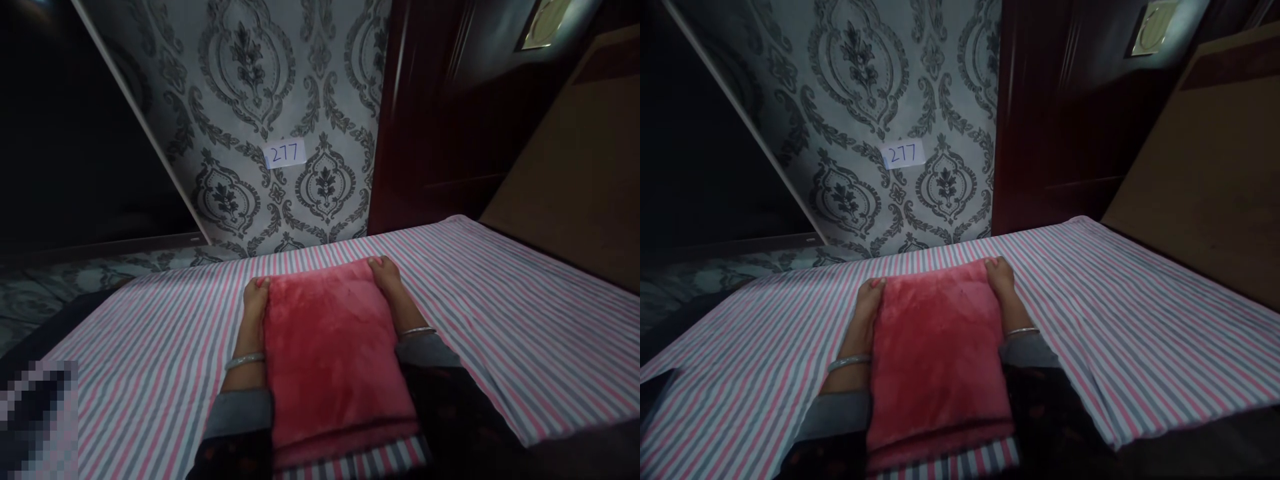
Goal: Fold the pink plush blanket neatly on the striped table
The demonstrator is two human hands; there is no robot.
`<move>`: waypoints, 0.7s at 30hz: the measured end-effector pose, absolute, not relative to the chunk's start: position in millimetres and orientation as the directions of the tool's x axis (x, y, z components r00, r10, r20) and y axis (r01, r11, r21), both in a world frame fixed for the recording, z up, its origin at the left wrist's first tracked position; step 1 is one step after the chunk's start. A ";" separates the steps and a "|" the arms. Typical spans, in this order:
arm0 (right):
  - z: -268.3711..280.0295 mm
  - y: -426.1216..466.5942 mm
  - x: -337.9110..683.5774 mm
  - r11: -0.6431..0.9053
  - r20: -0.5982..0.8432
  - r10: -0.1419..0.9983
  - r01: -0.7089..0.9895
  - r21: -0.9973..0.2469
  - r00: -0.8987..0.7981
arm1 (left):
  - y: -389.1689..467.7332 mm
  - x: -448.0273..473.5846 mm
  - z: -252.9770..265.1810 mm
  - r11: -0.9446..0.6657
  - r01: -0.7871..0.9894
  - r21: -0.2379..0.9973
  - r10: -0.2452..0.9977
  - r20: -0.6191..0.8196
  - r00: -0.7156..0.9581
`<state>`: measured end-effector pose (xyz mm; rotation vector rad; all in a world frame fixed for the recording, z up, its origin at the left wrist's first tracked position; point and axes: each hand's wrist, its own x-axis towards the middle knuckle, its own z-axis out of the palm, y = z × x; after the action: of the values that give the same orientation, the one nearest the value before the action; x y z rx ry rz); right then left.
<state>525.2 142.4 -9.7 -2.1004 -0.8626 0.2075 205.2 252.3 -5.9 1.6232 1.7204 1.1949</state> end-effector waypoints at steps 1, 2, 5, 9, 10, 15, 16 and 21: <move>-10.2 142.5 525.5 -0.416 0.160 0.630 0.504 -0.757 0.760 | 251.5 205.3 -5.0 -0.084 0.542 0.836 0.957 0.219 -0.189; -10.6 142.5 525.8 -0.419 0.171 0.614 0.501 -0.758 0.771 | 250.6 205.4 -3.6 -0.073 0.556 0.828 0.952 0.224 -0.208; -11.6 142.0 526.4 -0.425 0.190 0.578 0.491 -0.761 0.794 | 248.3 206.3 0.8 -0.034 0.607 0.794 0.931 0.246 -0.270; -12.1 141.1 524.8 -0.434 0.163 0.588 0.479 -0.763 0.793 | 245.4 210.2 3.4 0.005 0.653 0.758 0.939 0.222 -0.265; -12.2 140.8 524.1 -0.437 0.153 0.594 0.476 -0.763 0.790 | 244.8 211.3 3.6 0.011 0.661 0.751 0.942 0.213 -0.258; -9.3 139.7 518.7 -0.452 0.115 0.620 0.473 -0.756 0.776 | 243.2 213.2 7.8 0.049 0.672 0.739 0.951 0.172 -0.259; -7.6 139.5 518.1 -0.456 0.107 0.628 0.477 -0.751 0.770 | 243.4 212.7 9.9 0.064 0.668 0.741 0.951 0.158 -0.267; 4.3 131.7 522.8 -0.473 0.073 0.688 0.522 -0.710 0.722 | 243.7 202.8 22.8 0.116 0.650 0.751 0.958 0.088 -0.273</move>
<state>522.8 131.7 4.3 -2.1827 -0.9117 0.2868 202.8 243.7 22.8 1.5582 1.9795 0.9817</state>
